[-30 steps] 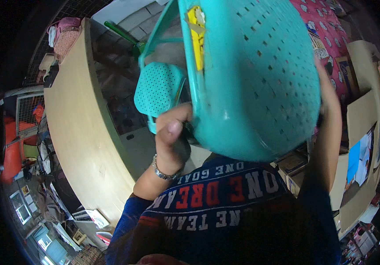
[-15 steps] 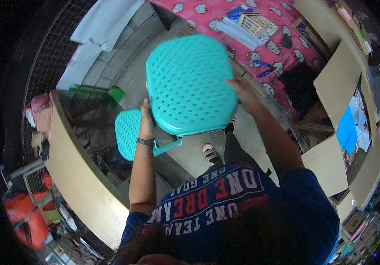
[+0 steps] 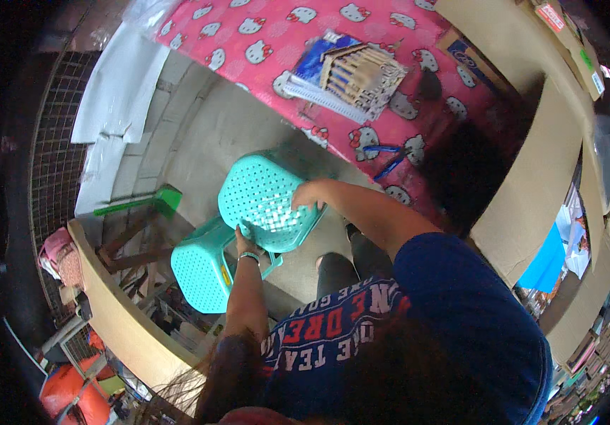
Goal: The person places items into small spiral-bound booklets by hand, turning the pages to insert various pieces of paper and a small packet.
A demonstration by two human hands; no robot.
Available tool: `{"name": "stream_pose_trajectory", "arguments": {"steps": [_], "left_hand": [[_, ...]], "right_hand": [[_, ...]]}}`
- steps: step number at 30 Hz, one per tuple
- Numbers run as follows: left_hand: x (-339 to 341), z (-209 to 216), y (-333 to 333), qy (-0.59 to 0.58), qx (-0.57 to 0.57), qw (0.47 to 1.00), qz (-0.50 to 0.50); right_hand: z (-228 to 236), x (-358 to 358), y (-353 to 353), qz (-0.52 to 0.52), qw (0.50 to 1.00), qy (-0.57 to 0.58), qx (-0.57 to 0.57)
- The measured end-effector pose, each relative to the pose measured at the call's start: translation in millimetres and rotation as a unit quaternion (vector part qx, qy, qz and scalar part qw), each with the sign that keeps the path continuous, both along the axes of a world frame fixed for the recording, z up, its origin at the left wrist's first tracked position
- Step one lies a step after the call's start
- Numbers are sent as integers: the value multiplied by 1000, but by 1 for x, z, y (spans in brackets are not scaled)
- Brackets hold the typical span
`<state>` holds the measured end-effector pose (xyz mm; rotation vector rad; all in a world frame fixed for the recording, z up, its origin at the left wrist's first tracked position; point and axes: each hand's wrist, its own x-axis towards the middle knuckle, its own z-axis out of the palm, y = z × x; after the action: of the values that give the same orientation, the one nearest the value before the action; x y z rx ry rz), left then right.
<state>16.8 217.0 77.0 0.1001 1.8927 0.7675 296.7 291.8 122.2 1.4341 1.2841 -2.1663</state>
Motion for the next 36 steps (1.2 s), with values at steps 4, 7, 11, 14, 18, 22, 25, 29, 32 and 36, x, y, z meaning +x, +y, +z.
{"name": "stream_pose_trajectory", "arguments": {"steps": [4,7,11,14,18,22,25,29,32,36], "left_hand": [[48,-83,50,440,99,806,-384],[98,-122,98,574,391,301,-654],[168,-53,106,322,-21,443,-836],[158,-29,97,306,-65,443,-841],[170,-4,125,209,-132,411,-878],[201,61,168,75,-199,314,-925],[195,60,191,25,-213,322,-922],[167,58,243,-27,-214,411,-886],[136,59,299,-50,-206,535,-818],[110,47,399,-87,-136,755,-635]], "right_hand": [[40,14,-6,27,995,71,60],[71,17,32,-6,943,126,308],[142,65,94,-229,809,144,521],[231,111,116,-367,769,95,515],[296,177,119,-401,712,69,572],[333,242,96,-425,662,-35,616],[338,259,80,-383,672,-168,611],[273,277,78,-307,713,-190,601],[235,270,76,-323,727,-249,553],[160,278,60,-406,663,-346,525]]}}
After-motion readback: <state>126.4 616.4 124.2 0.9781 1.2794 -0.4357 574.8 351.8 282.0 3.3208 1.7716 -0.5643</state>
